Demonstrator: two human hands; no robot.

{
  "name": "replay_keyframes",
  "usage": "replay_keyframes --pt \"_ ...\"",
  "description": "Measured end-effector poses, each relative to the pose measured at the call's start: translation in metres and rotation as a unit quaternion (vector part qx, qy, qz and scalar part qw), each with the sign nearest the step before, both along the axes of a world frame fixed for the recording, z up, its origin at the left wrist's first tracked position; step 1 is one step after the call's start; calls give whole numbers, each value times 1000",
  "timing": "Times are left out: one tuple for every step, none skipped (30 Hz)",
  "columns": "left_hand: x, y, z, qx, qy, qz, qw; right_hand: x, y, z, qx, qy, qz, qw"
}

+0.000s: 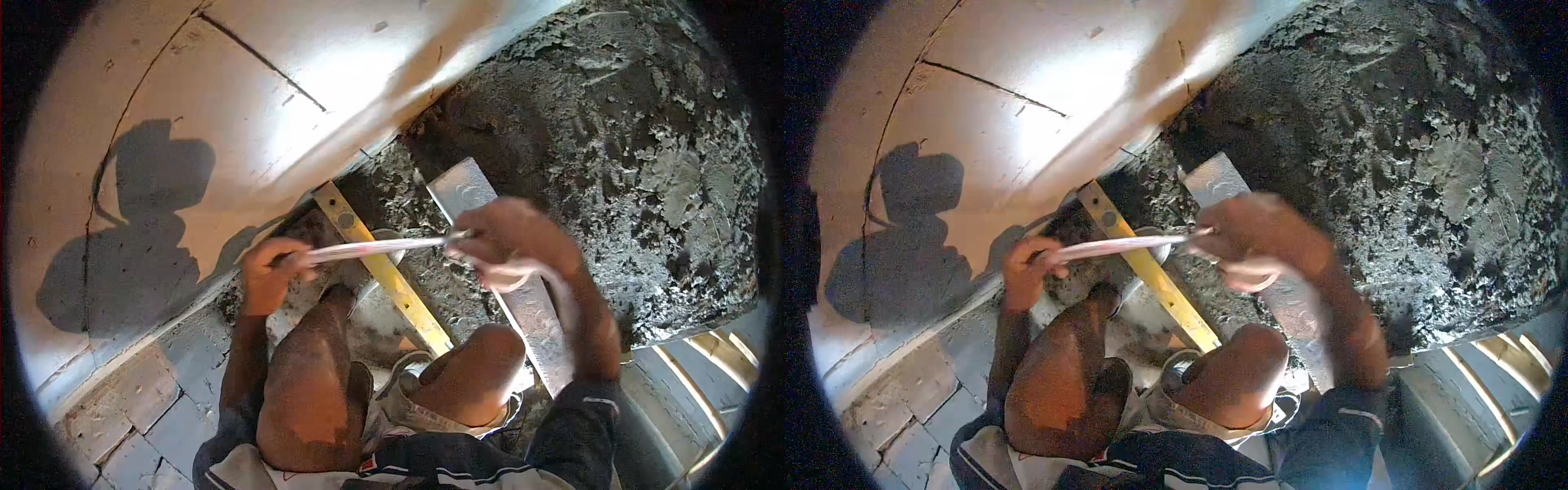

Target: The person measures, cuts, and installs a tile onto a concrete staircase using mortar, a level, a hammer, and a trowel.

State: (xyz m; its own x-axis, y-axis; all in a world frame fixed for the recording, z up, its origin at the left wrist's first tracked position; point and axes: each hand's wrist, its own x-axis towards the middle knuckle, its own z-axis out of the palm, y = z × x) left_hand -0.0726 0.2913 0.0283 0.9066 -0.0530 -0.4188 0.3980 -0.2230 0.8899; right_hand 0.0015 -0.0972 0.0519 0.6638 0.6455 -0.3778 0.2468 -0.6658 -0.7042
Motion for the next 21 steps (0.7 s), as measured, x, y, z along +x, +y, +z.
replay_keyframes --pt "-15 27 -8 7 -8 59 998 13 -16 -2 -11 -15 9 1000" --pt "-34 73 -28 27 -5 84 996 31 -31 9 -59 21 5 998" --pt "-55 117 -45 47 -2 110 993 49 -46 21 -108 57 1 992" --pt "-74 141 -44 122 -8 129 984 62 -65 23 -127 68 -21 989" --pt "-96 162 -43 197 -13 146 969 72 -85 23 -145 79 -44 985" --pt "-128 198 -57 144 -40 202 968 80 -104 22 -171 32 -51 983" --pt "-160 228 -73 90 -68 256 960 86 -119 20 -196 -15 -58 979" --pt "-178 241 -76 92 -67 256 960 91 -127 19 -195 -15 -58 979" --pt "-191 250 -76 51 -48 329 942 96 -133 18 -180 9 -77 981" --pt "-202 258 -76 8 -29 399 916 100 -135 17 -165 32 -97 981" --pt "-213 267 -79 -34 -8 467 884 102 -133 12 -165 32 -98 981" --pt "-224 276 -83 -76 13 531 844 102 -128 2 -172 30 -81 981" --pt "-240 299 -99 -75 15 530 845 101 -123 -3 -178 29 -64 982" --pt "-254 326 -121 -106 -24 503 857 100 -116 -4 -177 30 -64 982" --pt "-259 340 -132 -137 -65 475 867 100 -108 -4 -173 23 -59 983" --pt "-249 329 -122 -135 -65 475 867 100 -102 -5 -169 17 -53 984" --pt "-231 303 -105 -185 -50 493 849 102 -99 -8 -167 17 -52 984" --pt "-218 286 -91 -234 -35 509 828 105 -96 -11 -188 45 -44 980" --pt "-221 290 -92 -232 -35 509 828 106 -94 -14 -209 72 -36 975" --pt "-226 302 -100 -250 -43 484 837 105 -91 -16 -208 74 -37 975" --pt "-232 314 -108 -268 -51 458 846 103 -87 -19 -168 51 -23 984"
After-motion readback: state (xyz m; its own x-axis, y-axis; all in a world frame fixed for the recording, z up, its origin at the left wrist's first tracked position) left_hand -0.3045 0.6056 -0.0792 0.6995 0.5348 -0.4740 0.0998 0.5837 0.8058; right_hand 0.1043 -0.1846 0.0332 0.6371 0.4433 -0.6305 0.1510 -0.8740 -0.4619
